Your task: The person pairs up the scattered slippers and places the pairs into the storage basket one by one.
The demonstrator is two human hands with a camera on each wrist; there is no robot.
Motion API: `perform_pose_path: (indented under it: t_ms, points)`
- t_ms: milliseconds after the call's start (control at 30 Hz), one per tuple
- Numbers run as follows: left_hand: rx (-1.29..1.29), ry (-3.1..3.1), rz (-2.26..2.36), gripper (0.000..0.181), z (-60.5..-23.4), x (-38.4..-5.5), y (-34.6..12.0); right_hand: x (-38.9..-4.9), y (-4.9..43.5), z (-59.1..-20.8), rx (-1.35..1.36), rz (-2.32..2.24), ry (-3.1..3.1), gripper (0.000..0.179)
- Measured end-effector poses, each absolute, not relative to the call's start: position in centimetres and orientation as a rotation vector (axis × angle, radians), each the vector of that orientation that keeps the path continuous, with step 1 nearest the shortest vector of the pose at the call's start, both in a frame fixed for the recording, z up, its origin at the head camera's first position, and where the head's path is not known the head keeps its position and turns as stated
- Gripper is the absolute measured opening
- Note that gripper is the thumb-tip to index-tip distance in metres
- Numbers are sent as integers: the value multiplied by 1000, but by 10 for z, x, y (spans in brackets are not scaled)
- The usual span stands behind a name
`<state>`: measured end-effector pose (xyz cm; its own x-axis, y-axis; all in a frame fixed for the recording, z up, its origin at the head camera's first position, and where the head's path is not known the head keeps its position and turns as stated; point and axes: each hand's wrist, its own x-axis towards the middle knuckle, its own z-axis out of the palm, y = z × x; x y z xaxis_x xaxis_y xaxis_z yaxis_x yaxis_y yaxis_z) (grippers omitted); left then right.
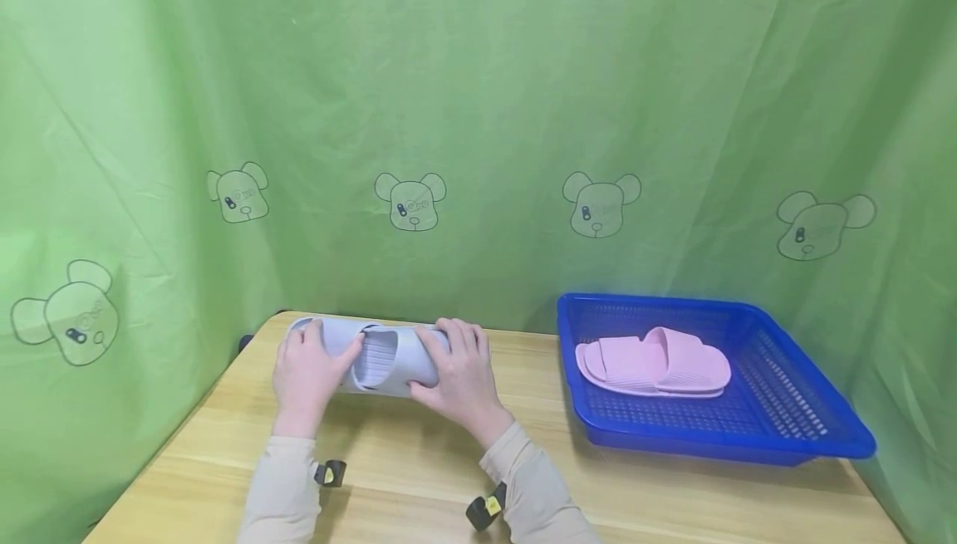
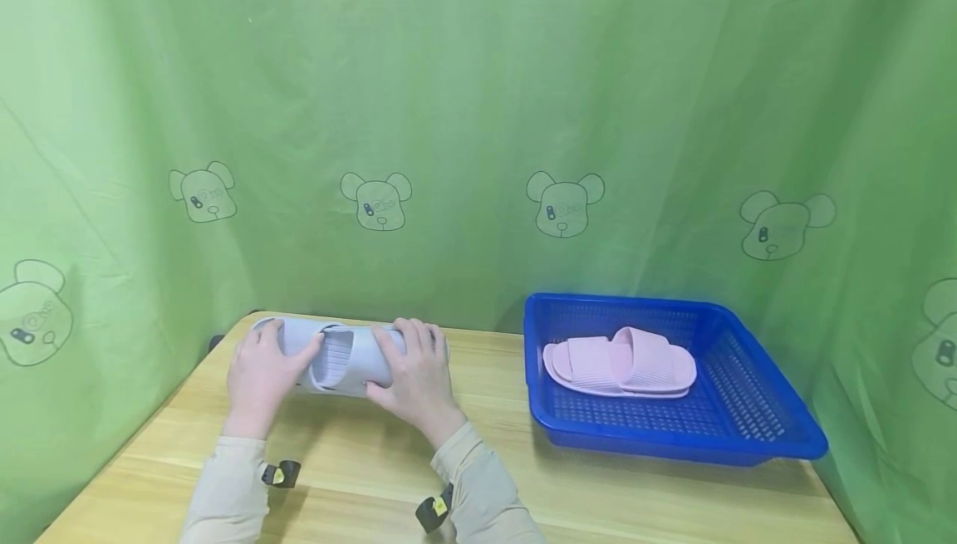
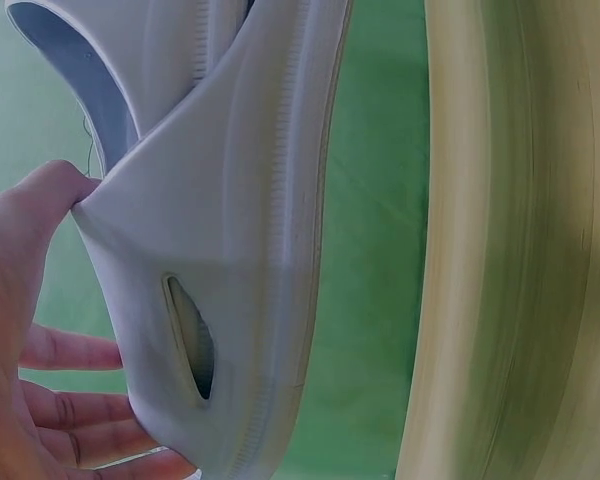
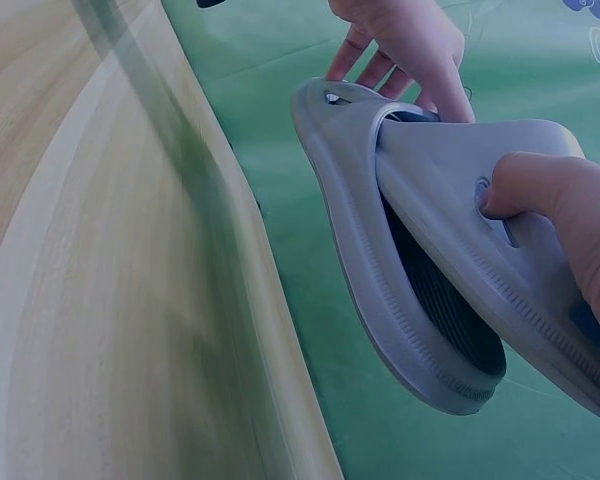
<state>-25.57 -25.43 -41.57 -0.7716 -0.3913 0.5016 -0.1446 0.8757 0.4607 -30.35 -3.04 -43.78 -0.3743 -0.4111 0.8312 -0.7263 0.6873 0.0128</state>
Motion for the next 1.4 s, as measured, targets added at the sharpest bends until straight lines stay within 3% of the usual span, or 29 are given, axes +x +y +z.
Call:
perform_pose_path:
  t_ms: [1100,1400]
  points:
    - [388,-2497,-552,84,-414,-255,-248,-305,-32,-440,861,448,-2000,76]
    - [323,-2428,-494,76,-417,-257,-252,-304,-32,-440,857,452,-1976,75]
